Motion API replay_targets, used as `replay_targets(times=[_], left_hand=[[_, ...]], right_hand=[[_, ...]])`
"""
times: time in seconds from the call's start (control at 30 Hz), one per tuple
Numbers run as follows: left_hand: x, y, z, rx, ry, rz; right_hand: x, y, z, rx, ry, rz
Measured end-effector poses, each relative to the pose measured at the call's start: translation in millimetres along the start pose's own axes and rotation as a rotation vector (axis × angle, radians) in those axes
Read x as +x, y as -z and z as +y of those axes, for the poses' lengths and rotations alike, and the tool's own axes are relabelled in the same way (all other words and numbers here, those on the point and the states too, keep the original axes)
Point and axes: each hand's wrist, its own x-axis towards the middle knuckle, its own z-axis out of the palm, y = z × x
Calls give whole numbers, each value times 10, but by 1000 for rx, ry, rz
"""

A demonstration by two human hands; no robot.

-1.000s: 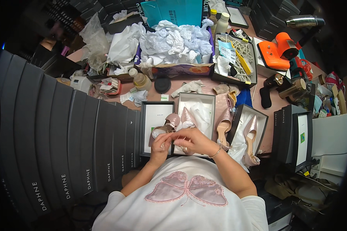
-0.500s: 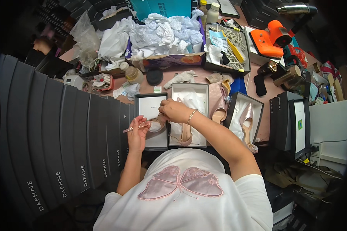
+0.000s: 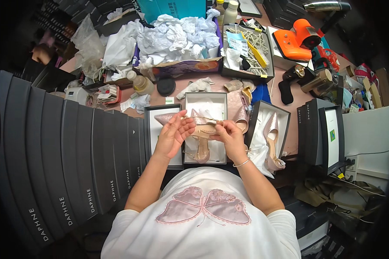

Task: Packing high-heeled shoes into a shoebox with tissue paper and price tags.

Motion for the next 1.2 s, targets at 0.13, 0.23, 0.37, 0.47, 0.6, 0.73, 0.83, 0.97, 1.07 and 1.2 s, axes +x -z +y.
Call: replay_targets(times=[0.13,0.23,0.37,0.47,0.6,0.73,0.83,0.97,1.07,1.2], left_hand=[[-13,33,-231,330,-64,73],[-169,18,-405,1112,-403,-149],[-167,13,-552,1256,-381,-287],[-118,-74,-504,1175,-265,-255],[-112,-25,-540,856,-71,-179],[-205,112,-692,744,-82,31],[-283,-134,-596,1175,-536,86],[-260,-48,-568,1257,-464,-131],[-375,117,-600,1263,-447,54],[-564,518,-550,1301,-263,-1]], right_hand=[[-128,83,198,197,-80,74],[-165,136,200,207,-72,55],[-210,127,171,79,-45,6],[-104,218,148,12,22,50],[71,190,-73,3,119,-21],[-7,112,-18,164,140,101],[-135,120,133,275,68,125],[-417,214,269,311,-153,121],[-501,379,322,150,-182,126],[-492,614,377,164,-186,118]])
